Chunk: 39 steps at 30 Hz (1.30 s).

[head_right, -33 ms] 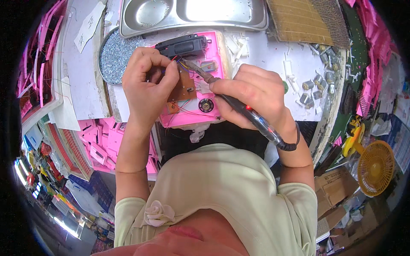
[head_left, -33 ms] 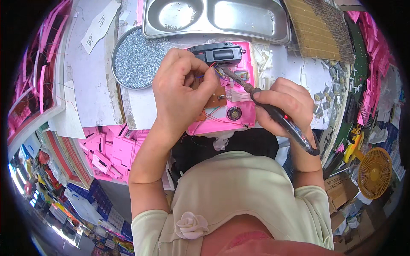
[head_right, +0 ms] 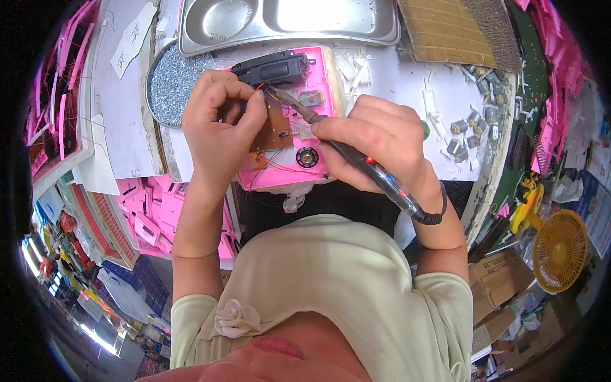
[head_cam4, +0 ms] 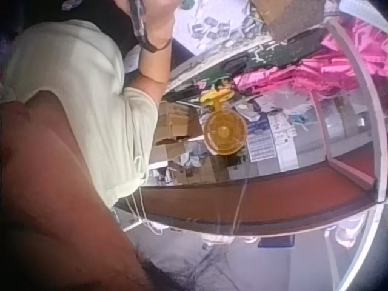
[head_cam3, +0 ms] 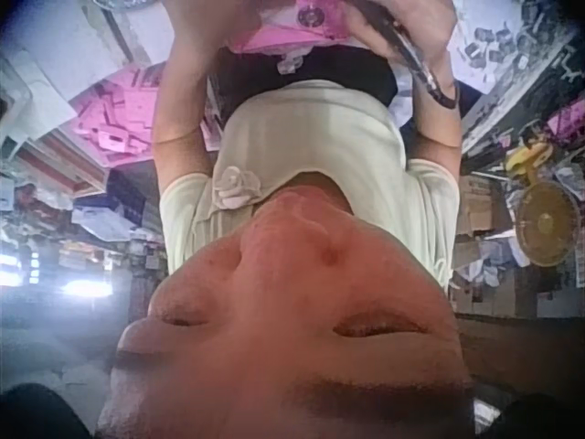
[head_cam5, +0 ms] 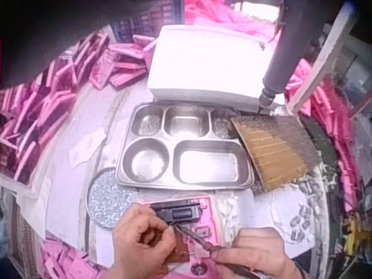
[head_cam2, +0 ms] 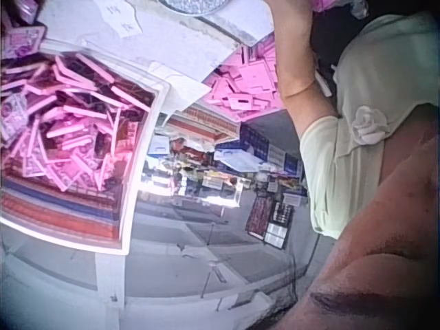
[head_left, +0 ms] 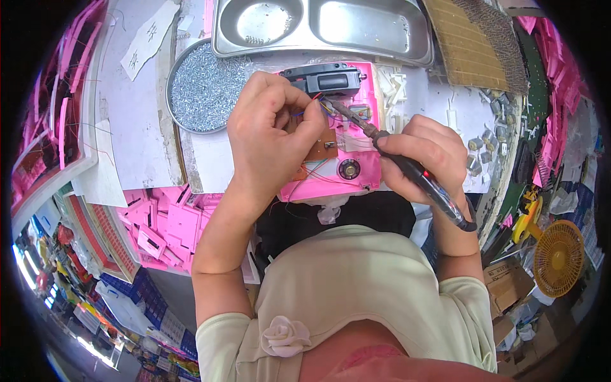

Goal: Assembling a pink plastic toy by installing internal components and securing the casing with screws.

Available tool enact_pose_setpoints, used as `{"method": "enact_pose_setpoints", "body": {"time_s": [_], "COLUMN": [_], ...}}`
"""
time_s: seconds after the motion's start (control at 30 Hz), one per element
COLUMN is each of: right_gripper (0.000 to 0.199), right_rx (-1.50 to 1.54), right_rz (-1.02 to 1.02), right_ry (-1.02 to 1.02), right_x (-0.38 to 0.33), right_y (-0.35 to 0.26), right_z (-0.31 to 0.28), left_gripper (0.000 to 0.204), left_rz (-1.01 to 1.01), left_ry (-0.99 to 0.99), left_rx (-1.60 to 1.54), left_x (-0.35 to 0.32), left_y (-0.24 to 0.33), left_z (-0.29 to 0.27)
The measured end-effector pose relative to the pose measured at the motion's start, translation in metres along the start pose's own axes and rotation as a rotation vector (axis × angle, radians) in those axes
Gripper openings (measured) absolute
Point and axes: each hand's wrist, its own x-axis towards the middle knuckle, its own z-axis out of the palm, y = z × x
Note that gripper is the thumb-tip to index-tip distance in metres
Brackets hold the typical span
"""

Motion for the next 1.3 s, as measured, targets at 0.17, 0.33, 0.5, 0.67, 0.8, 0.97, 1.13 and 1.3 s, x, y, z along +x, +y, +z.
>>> {"method": "enact_pose_setpoints", "body": {"time_s": [0.17,0.33,0.5,0.67,0.8,0.97,1.13,1.3], "right_gripper": [0.039,0.040,0.040,0.040,0.040,0.041,0.040,0.039], "right_rx": [-0.005,0.023,0.031,0.047,0.040,0.039,0.039,0.023], "right_rz": [0.011,0.027,0.019,0.021,0.029,0.024,0.013,0.013], "right_ry": [-0.014,0.019,0.008,0.030,0.026,0.043,0.066,0.077], "right_x": [-0.001,-0.002,-0.003,-0.005,-0.006,-0.009,-0.010,-0.011], "right_y": [0.002,0.003,0.003,-0.002,-0.003,-0.002,0.000,0.001], "right_z": [0.000,0.002,-0.001,-0.007,-0.013,-0.015,-0.016,-0.023], "left_gripper": [0.015,0.015,0.015,0.015,0.015,0.015,0.015,0.018], "left_rz": [0.006,0.019,0.039,0.044,0.031,0.056,0.057,0.039], "left_ry": [0.008,0.005,0.024,0.019,0.015,0.019,0.013,-0.001], "left_rx": [0.016,0.021,0.034,0.051,0.049,0.065,0.080,0.069], "left_x": [-0.001,-0.001,-0.001,-0.001,-0.001,-0.001,-0.002,-0.001], "left_y": [-0.001,-0.001,-0.003,-0.001,0.000,-0.003,-0.003,-0.001], "left_z": [0.001,0.002,0.004,0.003,0.003,0.004,0.003,-0.004]}}
